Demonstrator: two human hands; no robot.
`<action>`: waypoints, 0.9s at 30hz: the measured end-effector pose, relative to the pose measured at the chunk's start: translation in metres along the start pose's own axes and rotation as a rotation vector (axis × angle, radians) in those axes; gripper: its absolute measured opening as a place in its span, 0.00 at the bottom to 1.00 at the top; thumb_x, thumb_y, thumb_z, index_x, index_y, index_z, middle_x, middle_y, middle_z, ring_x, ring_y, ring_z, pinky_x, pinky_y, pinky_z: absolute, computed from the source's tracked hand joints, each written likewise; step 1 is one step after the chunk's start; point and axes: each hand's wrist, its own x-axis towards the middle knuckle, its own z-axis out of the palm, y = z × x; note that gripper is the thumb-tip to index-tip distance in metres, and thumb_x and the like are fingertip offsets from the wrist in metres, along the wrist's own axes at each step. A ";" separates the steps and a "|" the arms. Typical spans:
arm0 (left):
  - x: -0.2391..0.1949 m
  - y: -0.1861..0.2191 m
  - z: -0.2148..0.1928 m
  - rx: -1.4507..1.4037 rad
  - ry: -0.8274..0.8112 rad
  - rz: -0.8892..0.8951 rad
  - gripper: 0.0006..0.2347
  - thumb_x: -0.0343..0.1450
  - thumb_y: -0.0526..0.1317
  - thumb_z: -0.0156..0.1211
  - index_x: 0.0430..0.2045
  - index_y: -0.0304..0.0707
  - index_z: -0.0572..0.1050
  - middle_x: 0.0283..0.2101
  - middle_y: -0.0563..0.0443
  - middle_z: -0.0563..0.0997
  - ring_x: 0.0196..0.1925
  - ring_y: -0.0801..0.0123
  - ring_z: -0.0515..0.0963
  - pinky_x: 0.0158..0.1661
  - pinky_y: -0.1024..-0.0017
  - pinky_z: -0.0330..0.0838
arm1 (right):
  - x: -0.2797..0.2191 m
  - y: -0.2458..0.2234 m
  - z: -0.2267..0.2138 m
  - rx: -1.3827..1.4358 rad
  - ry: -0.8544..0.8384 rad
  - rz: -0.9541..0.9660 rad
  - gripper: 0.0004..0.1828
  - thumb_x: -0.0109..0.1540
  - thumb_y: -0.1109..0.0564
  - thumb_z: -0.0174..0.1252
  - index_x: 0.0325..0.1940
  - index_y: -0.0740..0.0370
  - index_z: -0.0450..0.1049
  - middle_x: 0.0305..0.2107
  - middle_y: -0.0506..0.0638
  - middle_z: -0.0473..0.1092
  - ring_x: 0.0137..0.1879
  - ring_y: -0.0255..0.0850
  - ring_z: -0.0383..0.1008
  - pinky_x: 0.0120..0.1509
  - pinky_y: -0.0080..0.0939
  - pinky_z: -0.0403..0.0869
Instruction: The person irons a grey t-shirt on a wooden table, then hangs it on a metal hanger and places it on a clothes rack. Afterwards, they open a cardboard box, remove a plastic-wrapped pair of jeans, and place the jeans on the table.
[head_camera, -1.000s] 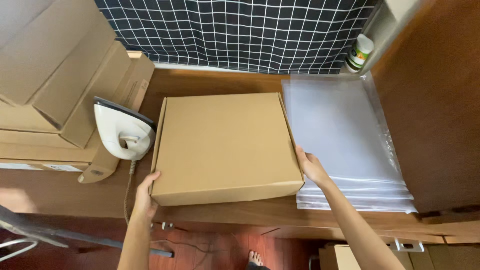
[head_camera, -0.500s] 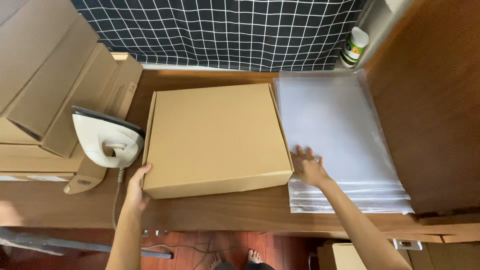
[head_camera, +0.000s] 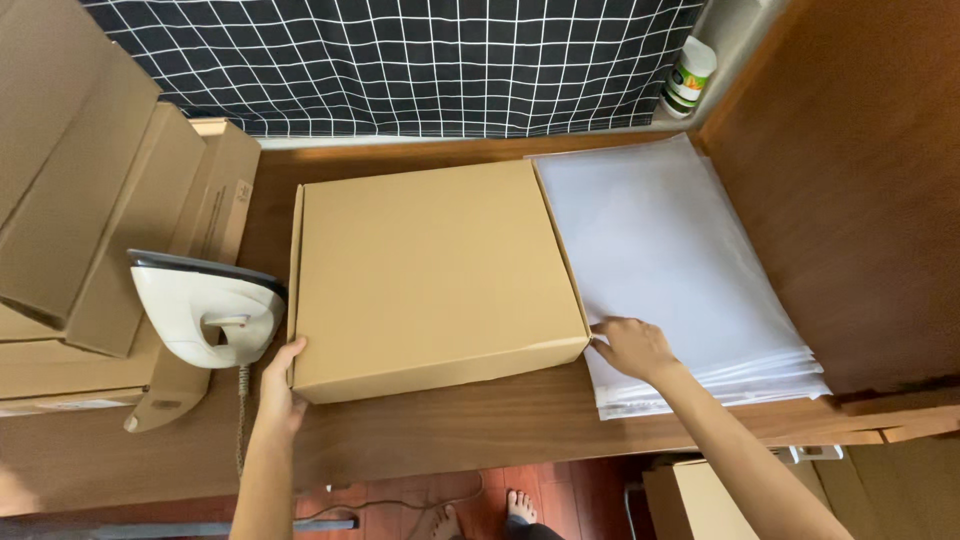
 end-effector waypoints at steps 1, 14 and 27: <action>0.001 0.000 -0.001 0.003 -0.001 -0.002 0.31 0.60 0.49 0.54 0.56 0.35 0.55 0.59 0.37 0.58 0.57 0.47 0.61 0.50 0.52 0.58 | 0.003 -0.003 -0.003 0.002 -0.002 0.002 0.16 0.56 0.45 0.47 0.46 0.41 0.72 0.43 0.44 0.70 0.49 0.45 0.71 0.49 0.48 0.72; 0.000 0.005 0.003 -0.011 0.040 -0.028 0.22 0.59 0.46 0.55 0.45 0.38 0.64 0.45 0.46 0.69 0.45 0.59 0.69 0.40 0.63 0.63 | 0.025 -0.012 0.024 0.059 -0.079 0.105 0.35 0.51 0.49 0.45 0.63 0.40 0.47 0.65 0.48 0.29 0.69 0.57 0.25 0.61 0.75 0.41; -0.022 0.029 0.017 0.000 0.089 -0.072 0.17 0.57 0.45 0.54 0.38 0.45 0.70 0.38 0.56 0.75 0.38 0.70 0.72 0.33 0.75 0.64 | 0.042 0.002 0.027 0.167 0.122 0.034 0.36 0.47 0.48 0.53 0.59 0.45 0.52 0.64 0.54 0.37 0.69 0.55 0.31 0.61 0.73 0.41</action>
